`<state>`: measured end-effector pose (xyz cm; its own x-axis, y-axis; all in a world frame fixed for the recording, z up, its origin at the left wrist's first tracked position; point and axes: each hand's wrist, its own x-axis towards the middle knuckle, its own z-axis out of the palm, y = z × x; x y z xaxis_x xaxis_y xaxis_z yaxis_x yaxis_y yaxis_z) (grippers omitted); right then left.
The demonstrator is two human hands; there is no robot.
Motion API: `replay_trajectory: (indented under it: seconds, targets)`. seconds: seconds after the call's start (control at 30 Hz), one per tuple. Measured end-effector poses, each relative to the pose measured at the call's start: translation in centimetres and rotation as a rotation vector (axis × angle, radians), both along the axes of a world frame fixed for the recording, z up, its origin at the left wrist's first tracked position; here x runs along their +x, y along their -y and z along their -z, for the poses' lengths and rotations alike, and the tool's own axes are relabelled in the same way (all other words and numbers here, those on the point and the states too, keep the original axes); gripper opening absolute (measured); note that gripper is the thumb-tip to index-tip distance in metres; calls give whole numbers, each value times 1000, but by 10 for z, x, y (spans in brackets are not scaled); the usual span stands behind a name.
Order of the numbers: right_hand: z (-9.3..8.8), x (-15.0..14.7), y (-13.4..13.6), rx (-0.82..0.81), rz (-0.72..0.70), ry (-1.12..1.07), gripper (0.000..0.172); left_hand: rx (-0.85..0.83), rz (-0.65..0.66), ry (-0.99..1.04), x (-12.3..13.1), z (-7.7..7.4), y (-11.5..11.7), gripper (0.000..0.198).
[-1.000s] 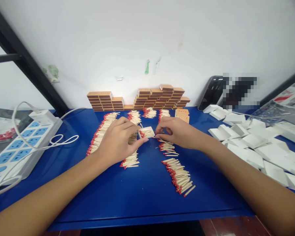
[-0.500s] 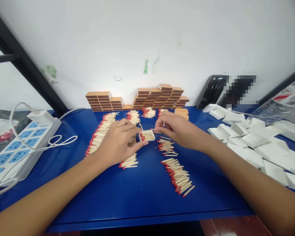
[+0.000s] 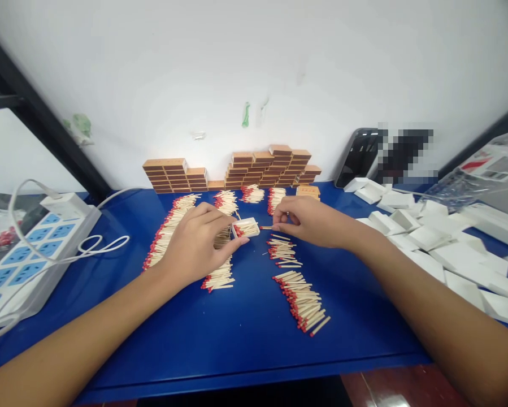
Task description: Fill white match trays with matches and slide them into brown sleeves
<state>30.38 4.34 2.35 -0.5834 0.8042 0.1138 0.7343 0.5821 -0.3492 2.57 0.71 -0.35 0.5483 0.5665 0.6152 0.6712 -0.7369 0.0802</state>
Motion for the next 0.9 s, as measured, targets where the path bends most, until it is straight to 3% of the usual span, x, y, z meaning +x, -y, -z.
replay_trajectory:
  seconds: [0.23,0.6,0.9]
  targets:
    - [11,4,-1,-157,-8,60,18,-10,-8,-7,1,0,1,36]
    - [20,-10,-2,-17,-20,-43,13,-12,-6,-9,1,0,1,35]
    - [15,-9,-1,-70,45,80,16,-34,-7,-12,1,0,1,36]
